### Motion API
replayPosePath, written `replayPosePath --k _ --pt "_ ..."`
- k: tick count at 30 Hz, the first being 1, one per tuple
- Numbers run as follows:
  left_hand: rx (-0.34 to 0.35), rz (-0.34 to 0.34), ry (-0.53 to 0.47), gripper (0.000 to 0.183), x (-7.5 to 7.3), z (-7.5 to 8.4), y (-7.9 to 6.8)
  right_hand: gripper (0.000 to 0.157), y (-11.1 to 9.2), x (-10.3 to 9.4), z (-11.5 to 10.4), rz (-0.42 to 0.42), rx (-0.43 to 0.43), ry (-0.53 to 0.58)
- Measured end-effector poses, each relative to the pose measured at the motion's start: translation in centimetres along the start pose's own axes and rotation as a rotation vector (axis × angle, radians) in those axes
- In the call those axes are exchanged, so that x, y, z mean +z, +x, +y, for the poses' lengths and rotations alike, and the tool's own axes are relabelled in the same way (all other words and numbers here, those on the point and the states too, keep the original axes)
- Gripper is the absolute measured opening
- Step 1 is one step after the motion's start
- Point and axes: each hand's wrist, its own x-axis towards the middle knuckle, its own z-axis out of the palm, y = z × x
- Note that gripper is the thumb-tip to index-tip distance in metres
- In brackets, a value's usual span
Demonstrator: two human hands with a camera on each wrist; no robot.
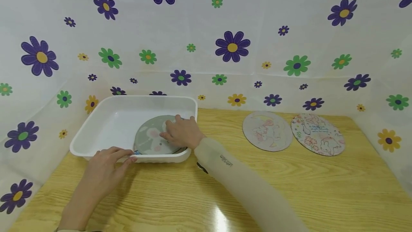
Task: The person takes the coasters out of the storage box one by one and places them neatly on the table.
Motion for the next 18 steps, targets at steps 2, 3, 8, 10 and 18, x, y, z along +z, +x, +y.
replayPosePath --k 2,3,8,10,18 --pt "-0.001 0.002 0.001 0.022 0.0 0.0 0.0 0.051 0.3 0.1 0.0 -0.003 0.013 0.0" --pt "-0.002 0.0 0.002 0.022 -0.1 0.1 0.0 0.051 0.4 0.1 0.0 -0.003 0.022 0.005" --pt "-0.005 -0.006 0.006 0.023 -0.2 0.1 0.0 0.053 1.2 0.5 0.0 -0.002 0.076 0.033" --pt "-0.004 -0.004 0.005 0.023 -0.1 0.1 0.0 0.055 1.2 0.5 0.0 0.003 0.098 0.046" --pt "0.015 0.012 0.011 0.023 -0.1 0.2 0.1 0.055 1.2 0.4 0.2 0.112 0.166 0.144"
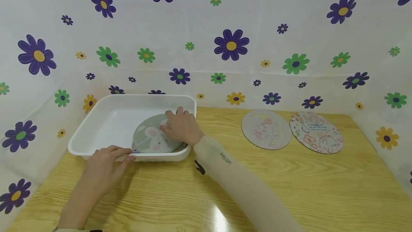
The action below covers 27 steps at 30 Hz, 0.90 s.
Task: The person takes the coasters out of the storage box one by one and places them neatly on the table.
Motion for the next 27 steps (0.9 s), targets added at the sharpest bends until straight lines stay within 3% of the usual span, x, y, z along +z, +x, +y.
replayPosePath --k 4,10,14,18,22,27 --pt "0.005 0.004 -0.004 0.023 0.0 0.0 0.1 0.059 0.1 -0.2 0.2 0.059 0.023 0.134" --pt "-0.008 -0.003 -0.009 0.023 0.1 0.0 0.1 0.064 0.1 -0.3 0.4 0.065 -0.005 0.199" --pt "-0.016 -0.007 -0.01 0.022 0.1 -0.1 0.1 0.053 0.0 -0.3 0.5 0.065 -0.041 0.189" --pt "-0.027 -0.014 -0.005 0.023 0.1 -0.1 0.1 0.038 -0.3 -0.4 0.7 0.121 -0.116 0.275" --pt "-0.034 -0.019 -0.006 0.022 0.0 -0.2 0.1 0.033 -0.7 -0.6 0.9 0.178 -0.177 0.377" --pt "-0.023 -0.01 -0.004 0.021 0.1 -0.2 0.1 0.03 -1.3 -1.0 0.7 0.224 -0.219 0.42"
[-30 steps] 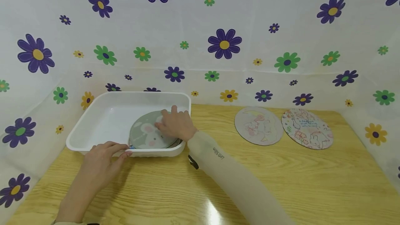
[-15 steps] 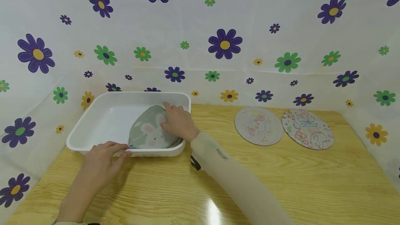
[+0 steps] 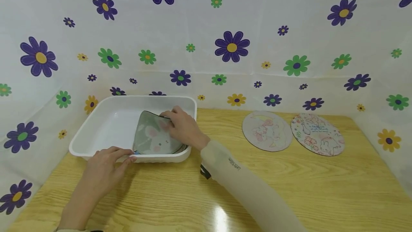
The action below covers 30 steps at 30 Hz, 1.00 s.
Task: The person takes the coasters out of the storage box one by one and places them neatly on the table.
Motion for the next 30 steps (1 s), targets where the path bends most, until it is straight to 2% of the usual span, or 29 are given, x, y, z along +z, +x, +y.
replayPosePath --k 5,13,19,30 --pt "0.009 0.014 0.003 0.021 0.1 0.0 0.0 0.028 -0.1 -0.6 -1.0 0.009 -0.04 0.021" --pt "-0.024 -0.019 -0.011 0.021 -0.2 -0.1 0.1 0.029 -0.3 -1.6 -2.5 0.0 -0.061 0.021" --pt "-0.045 -0.049 -0.011 0.021 -0.2 -0.1 0.2 0.028 -0.4 -2.1 -3.0 0.008 -0.097 0.026" --pt "-0.035 -0.037 -0.012 0.021 -0.2 -0.2 0.2 0.029 -0.3 -2.6 -3.4 0.042 -0.13 0.035"
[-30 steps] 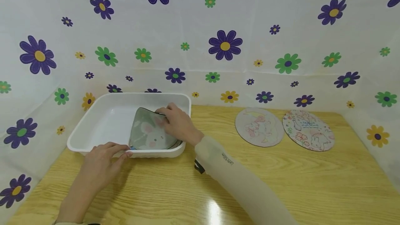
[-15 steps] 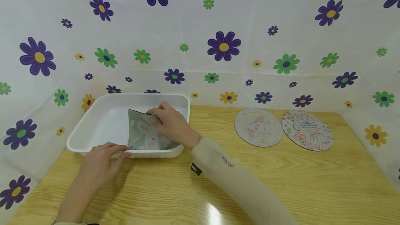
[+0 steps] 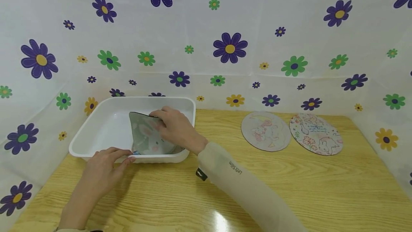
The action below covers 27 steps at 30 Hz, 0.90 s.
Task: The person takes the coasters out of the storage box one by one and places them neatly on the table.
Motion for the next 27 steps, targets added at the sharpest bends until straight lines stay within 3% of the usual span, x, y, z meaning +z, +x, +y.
replayPosePath --k 6,11,20,27 --pt "0.031 0.024 0.01 0.02 0.1 0.1 0.0 0.029 0.0 0.0 -0.1 0.045 0.009 0.026" --pt "0.028 0.022 0.009 0.02 0.1 0.1 0.0 0.028 0.0 -0.4 -0.1 0.123 0.044 0.118" --pt "0.02 0.014 0.009 0.021 -0.2 -0.1 0.2 0.03 -0.2 -1.0 0.0 0.173 0.272 0.395" --pt "0.003 -0.019 0.004 0.022 -0.3 -0.5 0.4 0.028 -0.5 -1.4 0.5 0.269 0.369 0.423"
